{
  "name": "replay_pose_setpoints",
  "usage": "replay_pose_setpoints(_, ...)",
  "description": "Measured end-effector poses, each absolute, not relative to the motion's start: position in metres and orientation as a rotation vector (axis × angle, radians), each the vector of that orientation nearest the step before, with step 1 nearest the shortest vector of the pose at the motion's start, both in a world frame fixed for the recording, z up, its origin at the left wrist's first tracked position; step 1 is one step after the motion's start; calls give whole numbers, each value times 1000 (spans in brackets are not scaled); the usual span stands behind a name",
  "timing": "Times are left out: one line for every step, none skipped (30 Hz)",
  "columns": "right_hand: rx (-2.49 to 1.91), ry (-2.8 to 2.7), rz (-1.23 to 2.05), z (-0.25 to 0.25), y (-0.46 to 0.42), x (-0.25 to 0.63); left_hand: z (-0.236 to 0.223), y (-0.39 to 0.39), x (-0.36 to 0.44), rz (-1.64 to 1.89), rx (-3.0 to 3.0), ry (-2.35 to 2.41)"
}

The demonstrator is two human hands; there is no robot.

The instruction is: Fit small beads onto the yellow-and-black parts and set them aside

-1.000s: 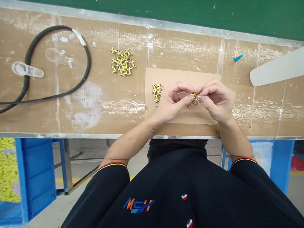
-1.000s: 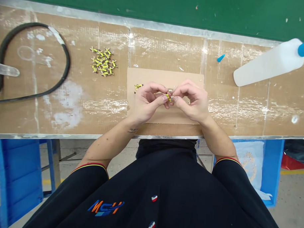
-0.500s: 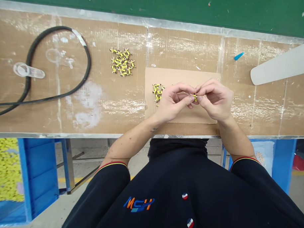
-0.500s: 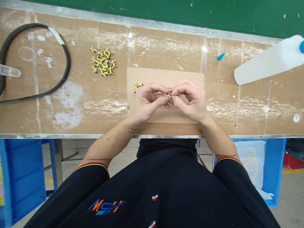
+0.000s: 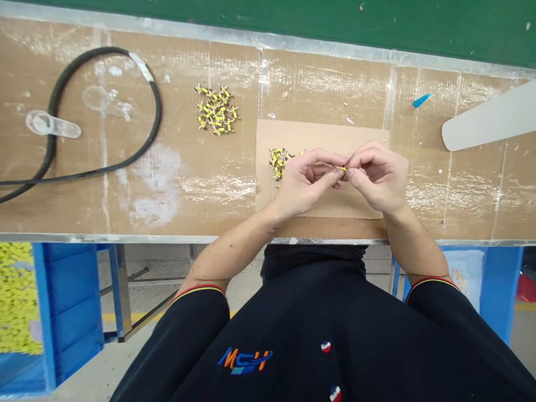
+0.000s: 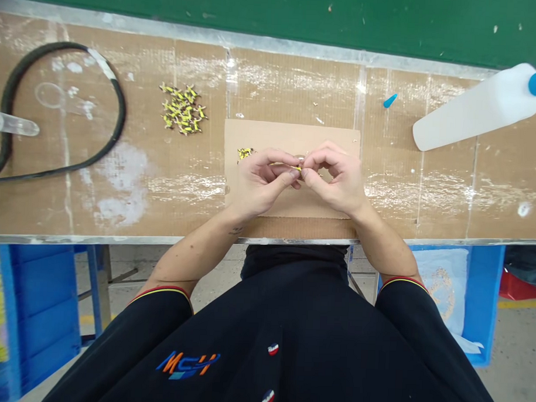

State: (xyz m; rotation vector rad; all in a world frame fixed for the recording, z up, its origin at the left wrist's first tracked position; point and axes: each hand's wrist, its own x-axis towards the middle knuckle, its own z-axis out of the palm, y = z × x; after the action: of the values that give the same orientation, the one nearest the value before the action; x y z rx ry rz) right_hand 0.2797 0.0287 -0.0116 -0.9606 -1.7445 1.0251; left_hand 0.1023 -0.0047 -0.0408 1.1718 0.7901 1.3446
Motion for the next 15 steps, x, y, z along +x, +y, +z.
replay_pose_setpoints(-961,-1737,1049,-11,29,280,-40,-5,102,1352,1171,798)
replay_pose_setpoints(-959,-1729,1078,-10,30,280,-40,-6,102,1363,1170,804)
replay_pose_setpoints(-961,-1720,1111,-9,30,280,-40,-6,102,1375,1171,806)
replay_pose_setpoints(-968,-1711,1145,-9,31,280,-39,-6,102,1387,1176,805)
replay_pose_setpoints(-977,-1702,1176,-8,31,280,-40,-6,102,1402,1188,802)
replay_pose_setpoints(-989,-1690,1203,-8,31,280,-40,-6,102,1416,1210,802)
replay_pose_setpoints(-1004,-1676,1226,-8,31,280,-40,-5,102,1431,1238,811)
replay_pose_setpoints(-1017,-1661,1248,-8,31,279,-41,-5,102,1448,1275,828)
replay_pose_setpoints(-1026,-1645,1267,-8,30,279,-42,-5,101,1470,1320,853)
replay_pose_setpoints(-1034,-1631,1285,-8,30,278,-42,-4,101,1497,1374,881)
replay_pose_setpoints(-1040,-1620,1302,-8,30,278,-43,-4,101,1526,1436,908)
replay_pose_setpoints(-1043,-1613,1314,-8,29,277,-43,-4,101,1554,1503,927)
replay_pose_setpoints(-1041,-1609,1321,-8,29,277,-43,-5,101,1582,1564,939)
replay_pose_setpoints(-1037,-1606,1324,-7,29,277,-43,-5,100,1603,1613,947)
replay_pose_setpoints(-1032,-1605,1328,-7,29,277,-43,-6,100,1617,1643,955)
